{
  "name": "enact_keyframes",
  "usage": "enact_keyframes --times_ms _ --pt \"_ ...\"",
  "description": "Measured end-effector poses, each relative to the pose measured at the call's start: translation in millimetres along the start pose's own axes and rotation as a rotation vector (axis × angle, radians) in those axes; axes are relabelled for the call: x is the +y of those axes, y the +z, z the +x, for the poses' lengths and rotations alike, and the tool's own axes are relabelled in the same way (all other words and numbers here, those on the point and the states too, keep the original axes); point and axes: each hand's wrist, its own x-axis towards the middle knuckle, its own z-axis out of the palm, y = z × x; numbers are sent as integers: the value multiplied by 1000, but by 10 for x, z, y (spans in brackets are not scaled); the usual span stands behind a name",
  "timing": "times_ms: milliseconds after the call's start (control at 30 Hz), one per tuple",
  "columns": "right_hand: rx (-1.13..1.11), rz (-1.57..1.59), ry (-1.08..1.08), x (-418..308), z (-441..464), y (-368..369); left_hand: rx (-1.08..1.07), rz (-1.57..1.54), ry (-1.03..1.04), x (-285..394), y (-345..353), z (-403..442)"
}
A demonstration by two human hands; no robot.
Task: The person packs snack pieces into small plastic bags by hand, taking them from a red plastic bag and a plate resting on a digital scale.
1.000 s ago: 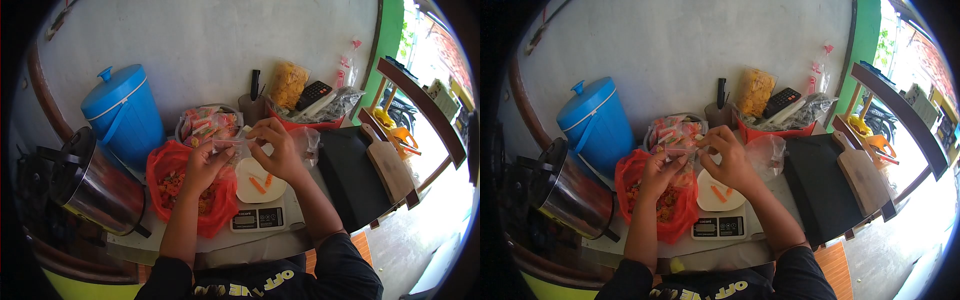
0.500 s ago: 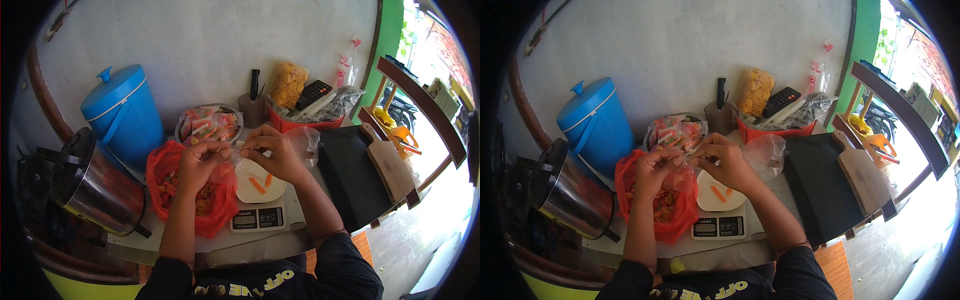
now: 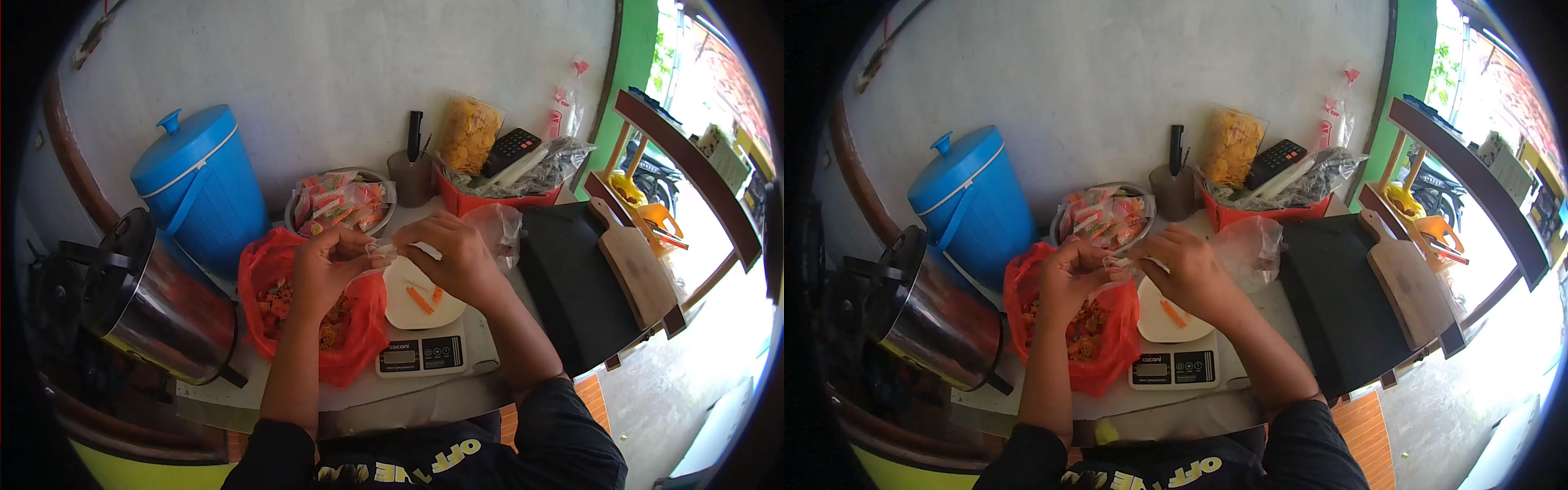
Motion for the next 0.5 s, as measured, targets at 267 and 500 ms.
enact_keyframes --times_ms 267,500 --pt "-157 157 145 52 -29 -3 -58 78 9 -49 11 -13" --pt "-160 244 237 321 -69 137 32 66 -26 -127 -76 28"
